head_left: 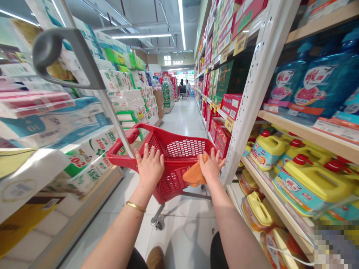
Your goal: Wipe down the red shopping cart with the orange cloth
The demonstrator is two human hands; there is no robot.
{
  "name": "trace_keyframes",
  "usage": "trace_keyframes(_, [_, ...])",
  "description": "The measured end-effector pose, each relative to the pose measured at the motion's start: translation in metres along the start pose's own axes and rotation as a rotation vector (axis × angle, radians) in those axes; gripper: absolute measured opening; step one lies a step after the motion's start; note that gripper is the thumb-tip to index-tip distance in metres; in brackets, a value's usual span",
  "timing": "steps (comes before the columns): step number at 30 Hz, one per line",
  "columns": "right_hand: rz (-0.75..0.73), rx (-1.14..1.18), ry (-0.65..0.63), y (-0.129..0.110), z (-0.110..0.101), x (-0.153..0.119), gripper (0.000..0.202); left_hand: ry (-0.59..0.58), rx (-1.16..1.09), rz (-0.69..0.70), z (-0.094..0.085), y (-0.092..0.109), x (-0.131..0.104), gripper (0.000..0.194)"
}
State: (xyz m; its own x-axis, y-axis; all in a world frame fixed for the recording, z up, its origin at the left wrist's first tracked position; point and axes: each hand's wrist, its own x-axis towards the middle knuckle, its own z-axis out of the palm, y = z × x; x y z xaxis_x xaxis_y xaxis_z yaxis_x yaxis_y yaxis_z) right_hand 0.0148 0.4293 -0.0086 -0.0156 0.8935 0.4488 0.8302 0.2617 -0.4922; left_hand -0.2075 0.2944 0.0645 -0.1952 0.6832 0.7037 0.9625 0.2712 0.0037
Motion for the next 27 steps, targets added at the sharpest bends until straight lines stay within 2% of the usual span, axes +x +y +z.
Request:
trace_keyframes(1, [0.075, -0.004, 0.012, 0.005, 0.000, 0.002, 0.057, -0.001, -0.004, 0.014, 0.000, 0.002, 0.000, 0.046])
trace_keyframes(3, [0.081, 0.035, -0.008, 0.002, 0.001, -0.002, 0.059, -0.007, -0.014, 0.038, 0.000, 0.006, 0.001, 0.046])
trace_keyframes(8, [-0.349, 0.209, -0.108, -0.043, 0.006, -0.028, 0.052, -0.023, -0.035, 0.052, 0.001, 0.014, 0.001, 0.050])
trace_keyframes(10, [-0.403, 0.231, -0.136, -0.045, 0.004, -0.027, 0.051, -0.021, -0.024, 0.056, 0.000, 0.016, 0.000, 0.050])
trace_keyframes(12, [-0.266, 0.199, -0.114, -0.028, 0.001, -0.018, 0.053, -0.025, -0.015, 0.059, -0.001, 0.017, -0.001, 0.051])
trace_keyframes(15, [0.077, 0.124, 0.009, 0.010, -0.003, 0.000, 0.057, -0.043, -0.016, 0.061, -0.004, 0.019, -0.003, 0.054])
trace_keyframes(17, [0.164, 0.117, 0.047, 0.020, -0.002, 0.004, 0.057, -0.055, -0.033, 0.060, -0.006, 0.022, -0.005, 0.057])
trace_keyframes(19, [0.072, 0.148, 0.006, 0.008, 0.000, -0.003, 0.056, -0.061, -0.044, 0.064, -0.007, 0.023, -0.006, 0.060])
trace_keyframes(22, [-0.257, 0.221, -0.099, -0.033, 0.003, -0.022, 0.050, -0.066, -0.034, 0.084, -0.007, 0.025, -0.007, 0.061])
trace_keyframes(24, [-0.422, 0.252, -0.131, -0.052, 0.004, -0.028, 0.048, -0.064, -0.031, 0.093, -0.007, 0.025, -0.008, 0.060])
trace_keyframes(25, [-0.445, 0.252, -0.136, -0.053, 0.003, -0.027, 0.048, -0.061, -0.029, 0.094, -0.008, 0.025, -0.009, 0.059])
trace_keyframes(27, [-0.340, 0.224, -0.117, -0.040, 0.002, -0.020, 0.049, -0.059, -0.023, 0.096, -0.009, 0.025, -0.010, 0.058])
